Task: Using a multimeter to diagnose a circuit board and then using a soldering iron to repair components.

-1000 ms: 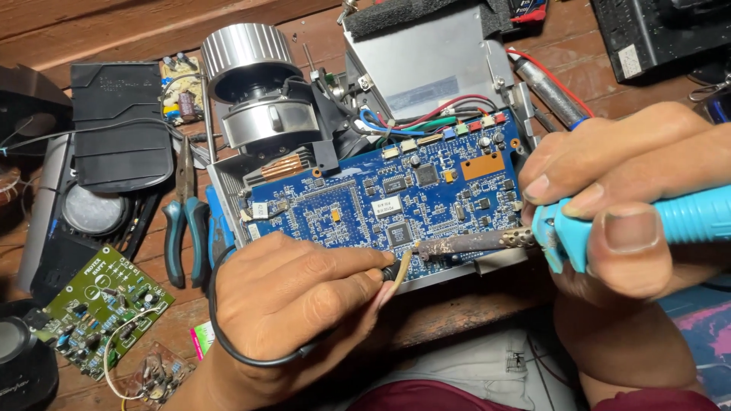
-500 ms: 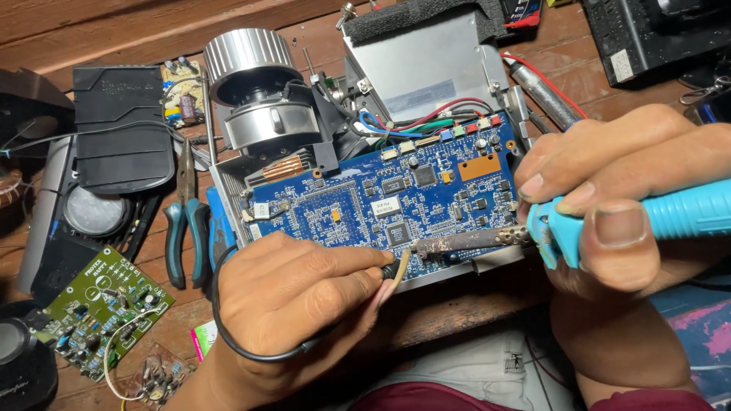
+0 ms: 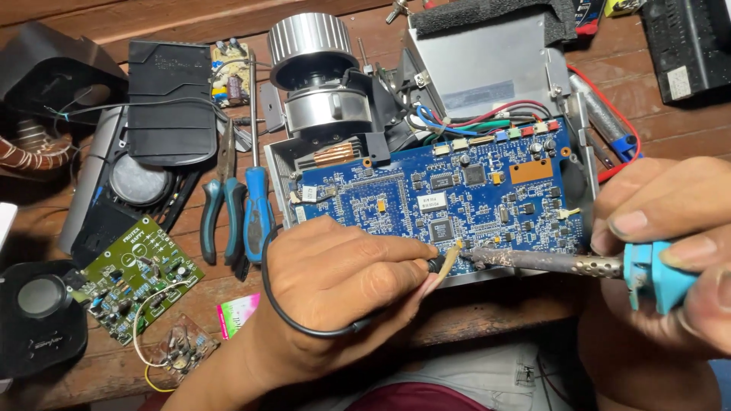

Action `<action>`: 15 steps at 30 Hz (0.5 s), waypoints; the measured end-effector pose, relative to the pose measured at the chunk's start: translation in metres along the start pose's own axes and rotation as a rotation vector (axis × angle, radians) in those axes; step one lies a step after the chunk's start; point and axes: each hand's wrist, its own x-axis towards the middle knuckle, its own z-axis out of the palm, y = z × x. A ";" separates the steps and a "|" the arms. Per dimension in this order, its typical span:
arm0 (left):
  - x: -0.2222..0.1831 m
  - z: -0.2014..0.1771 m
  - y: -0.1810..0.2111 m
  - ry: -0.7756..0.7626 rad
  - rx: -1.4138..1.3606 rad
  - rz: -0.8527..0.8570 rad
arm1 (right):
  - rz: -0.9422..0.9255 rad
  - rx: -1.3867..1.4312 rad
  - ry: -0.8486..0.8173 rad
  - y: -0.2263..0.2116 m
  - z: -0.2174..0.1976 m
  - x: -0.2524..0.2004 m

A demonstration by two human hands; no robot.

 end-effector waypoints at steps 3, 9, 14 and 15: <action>0.000 0.000 0.000 0.007 -0.007 0.002 | -0.017 0.015 -0.021 0.003 -0.003 -0.002; -0.001 -0.002 0.000 0.015 -0.029 -0.017 | -0.057 0.008 -0.046 0.007 -0.003 -0.002; -0.001 -0.002 0.000 0.018 -0.037 -0.011 | -0.075 0.003 -0.024 0.008 -0.003 -0.004; -0.001 -0.002 0.000 0.016 -0.038 -0.011 | -0.066 -0.035 -0.061 0.006 -0.005 -0.004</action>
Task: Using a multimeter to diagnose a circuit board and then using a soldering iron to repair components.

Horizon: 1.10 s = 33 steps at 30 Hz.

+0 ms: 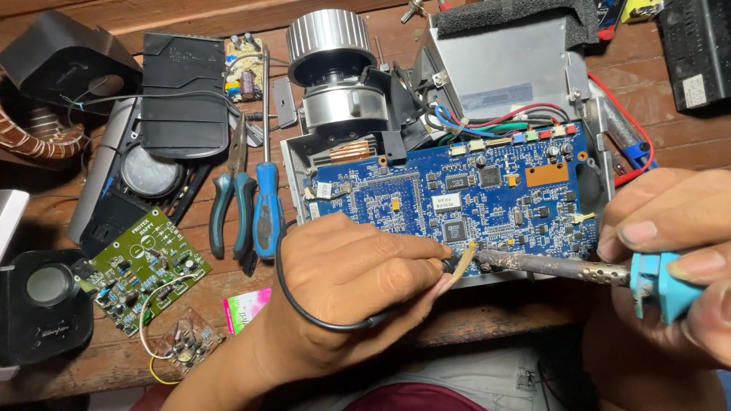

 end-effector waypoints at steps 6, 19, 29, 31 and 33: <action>-0.001 0.000 0.000 0.002 -0.009 -0.005 | -0.032 -0.005 -0.042 0.009 -0.007 -0.002; -0.002 -0.001 0.000 0.010 0.009 0.000 | -0.029 -0.070 -0.033 0.009 -0.015 -0.013; -0.003 0.000 -0.001 0.019 0.016 0.009 | -0.039 -0.016 0.011 0.019 -0.015 -0.014; -0.003 0.000 -0.001 0.024 0.019 0.008 | -0.062 0.034 -0.013 0.021 -0.013 -0.008; -0.003 0.000 -0.001 0.025 0.022 0.009 | -0.030 -0.011 -0.008 0.014 -0.012 -0.012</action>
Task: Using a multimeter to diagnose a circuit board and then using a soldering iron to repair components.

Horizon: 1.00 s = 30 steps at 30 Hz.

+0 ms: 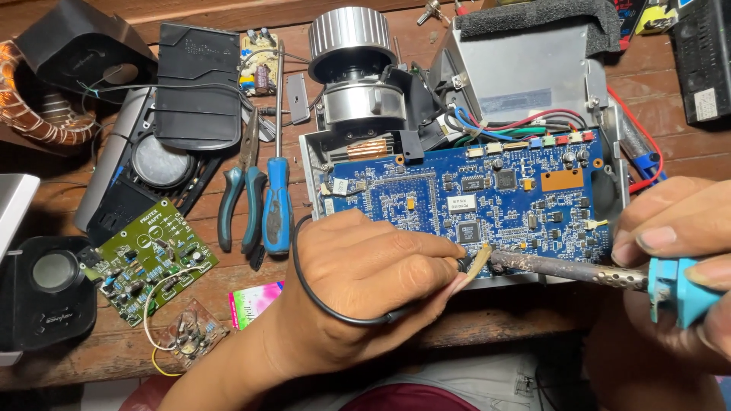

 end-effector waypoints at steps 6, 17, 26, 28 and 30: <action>0.000 0.000 0.001 -0.005 -0.001 -0.003 | -0.105 0.019 -0.042 0.010 -0.001 0.007; 0.000 0.000 0.000 -0.003 0.000 0.000 | -0.064 0.029 -0.011 0.010 -0.001 0.005; 0.000 0.000 0.000 0.005 0.002 0.000 | -0.120 0.052 -0.039 0.015 -0.004 0.006; 0.000 0.000 0.000 0.000 0.000 0.002 | -0.151 0.039 -0.049 0.015 -0.002 0.008; 0.000 0.000 0.000 -0.001 -0.001 -0.001 | -0.099 0.018 -0.041 0.008 -0.001 0.005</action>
